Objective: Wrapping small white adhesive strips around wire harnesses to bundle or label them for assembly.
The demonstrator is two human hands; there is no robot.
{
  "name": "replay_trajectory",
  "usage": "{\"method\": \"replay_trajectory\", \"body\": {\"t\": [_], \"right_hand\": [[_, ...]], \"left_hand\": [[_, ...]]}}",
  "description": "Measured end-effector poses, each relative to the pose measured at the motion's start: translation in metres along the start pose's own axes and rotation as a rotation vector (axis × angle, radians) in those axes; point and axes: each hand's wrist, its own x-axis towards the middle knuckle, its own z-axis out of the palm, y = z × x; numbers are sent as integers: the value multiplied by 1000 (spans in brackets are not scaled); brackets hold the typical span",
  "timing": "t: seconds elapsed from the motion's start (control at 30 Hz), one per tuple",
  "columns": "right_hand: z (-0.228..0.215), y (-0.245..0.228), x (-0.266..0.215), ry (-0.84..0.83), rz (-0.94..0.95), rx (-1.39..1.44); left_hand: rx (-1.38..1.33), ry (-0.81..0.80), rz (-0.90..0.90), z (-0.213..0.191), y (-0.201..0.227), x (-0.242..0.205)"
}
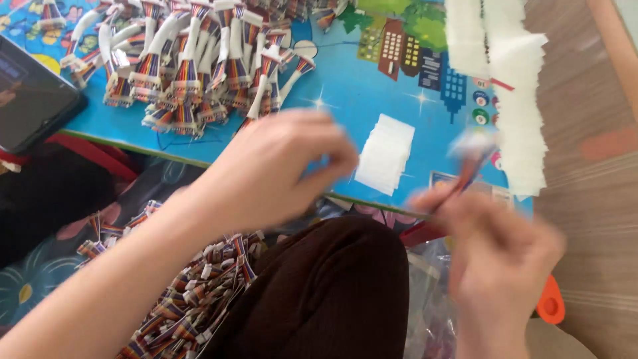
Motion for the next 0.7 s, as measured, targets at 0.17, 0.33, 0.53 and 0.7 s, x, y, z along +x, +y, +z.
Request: {"method": "replay_trajectory", "body": {"t": [0.17, 0.33, 0.53, 0.7], "right_hand": [[4, 11, 40, 61, -72, -50], [2, 20, 41, 51, -120, -79], [1, 20, 42, 45, -75, -36], [0, 21, 42, 41, -72, -50]], "left_hand": [[164, -22, -16, 20, -19, 27], [173, -76, -36, 23, -23, 37], [264, -156, 92, 29, -28, 42], [106, -181, 138, 31, -17, 33]]}}
